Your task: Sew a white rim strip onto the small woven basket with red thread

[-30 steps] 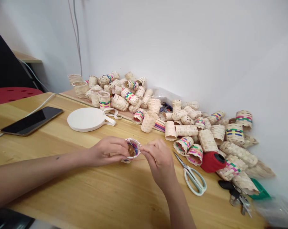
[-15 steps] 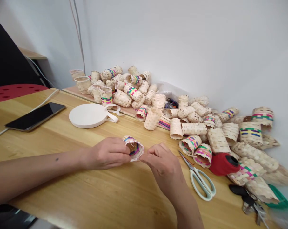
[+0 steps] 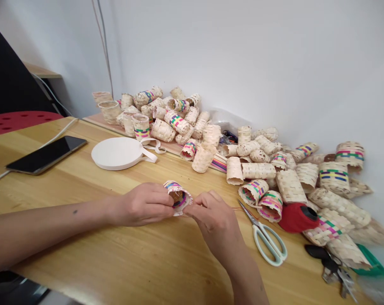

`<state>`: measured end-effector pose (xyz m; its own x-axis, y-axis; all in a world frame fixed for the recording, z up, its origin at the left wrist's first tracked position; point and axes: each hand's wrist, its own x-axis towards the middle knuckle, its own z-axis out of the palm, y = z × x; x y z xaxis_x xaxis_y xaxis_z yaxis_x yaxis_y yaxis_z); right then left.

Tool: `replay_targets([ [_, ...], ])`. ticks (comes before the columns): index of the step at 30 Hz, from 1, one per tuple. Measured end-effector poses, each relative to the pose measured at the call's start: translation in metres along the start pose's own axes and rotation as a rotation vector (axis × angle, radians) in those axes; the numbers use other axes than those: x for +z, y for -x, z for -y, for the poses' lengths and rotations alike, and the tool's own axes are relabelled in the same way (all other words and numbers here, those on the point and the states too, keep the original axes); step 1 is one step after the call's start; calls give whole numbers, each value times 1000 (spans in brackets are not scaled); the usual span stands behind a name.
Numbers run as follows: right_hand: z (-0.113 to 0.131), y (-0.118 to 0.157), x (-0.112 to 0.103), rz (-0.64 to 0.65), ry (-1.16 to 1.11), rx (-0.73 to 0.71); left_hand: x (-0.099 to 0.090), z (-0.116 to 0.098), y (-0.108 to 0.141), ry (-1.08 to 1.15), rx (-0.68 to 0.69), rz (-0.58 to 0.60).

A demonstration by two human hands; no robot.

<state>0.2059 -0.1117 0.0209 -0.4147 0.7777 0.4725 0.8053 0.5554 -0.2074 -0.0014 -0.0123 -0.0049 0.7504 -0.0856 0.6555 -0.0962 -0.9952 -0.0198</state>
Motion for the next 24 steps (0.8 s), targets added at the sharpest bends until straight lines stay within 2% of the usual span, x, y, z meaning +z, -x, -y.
replay_targets([
  [10,3,0,-2,37,-11,6,-2,1,-1,80,-13,-17],
  [13,8,-4,-9,82,-14,5,-5,0,-3,209,-62,-11],
  [19,17,-19,-33,232,-62,9,-15,-3,-9,617,-224,3],
  [24,10,-28,-34,317,-188,12,-19,-2,-10,755,-331,63],
])
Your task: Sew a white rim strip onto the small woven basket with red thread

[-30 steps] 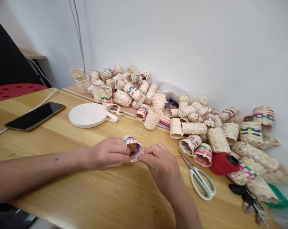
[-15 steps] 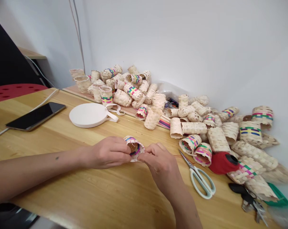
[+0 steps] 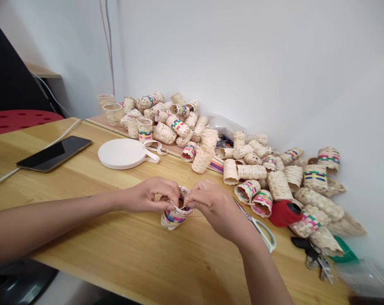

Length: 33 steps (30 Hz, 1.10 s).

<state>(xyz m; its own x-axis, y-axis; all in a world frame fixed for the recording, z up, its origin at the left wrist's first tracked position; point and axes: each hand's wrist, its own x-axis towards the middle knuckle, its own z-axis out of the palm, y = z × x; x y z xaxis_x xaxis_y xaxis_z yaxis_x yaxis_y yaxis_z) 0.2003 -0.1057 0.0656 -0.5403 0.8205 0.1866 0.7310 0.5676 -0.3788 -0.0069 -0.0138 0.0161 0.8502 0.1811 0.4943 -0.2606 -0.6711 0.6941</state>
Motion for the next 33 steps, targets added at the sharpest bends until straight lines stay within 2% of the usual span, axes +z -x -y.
replay_targets([
  [5,-10,-5,7,36,-186,26,0,4,0,42,4,12],
  [9,-5,-12,8,75,-237,32,1,7,0,27,14,4],
  [17,-5,-18,-6,135,-396,219,2,14,1,37,-22,-62],
  [23,-1,-23,-3,92,-351,267,2,12,1,50,-30,-72],
  [24,1,-23,-2,78,-329,259,1,12,1,49,-39,-86],
  [26,5,-22,2,-40,-229,225,1,14,1,68,-87,-139],
  [29,6,-21,8,-260,47,40,2,20,1,167,-224,-257],
  [31,4,-23,15,-301,203,-102,4,23,0,237,-306,-306],
  [33,4,-27,24,-355,300,-169,6,23,-1,292,-345,-326],
])
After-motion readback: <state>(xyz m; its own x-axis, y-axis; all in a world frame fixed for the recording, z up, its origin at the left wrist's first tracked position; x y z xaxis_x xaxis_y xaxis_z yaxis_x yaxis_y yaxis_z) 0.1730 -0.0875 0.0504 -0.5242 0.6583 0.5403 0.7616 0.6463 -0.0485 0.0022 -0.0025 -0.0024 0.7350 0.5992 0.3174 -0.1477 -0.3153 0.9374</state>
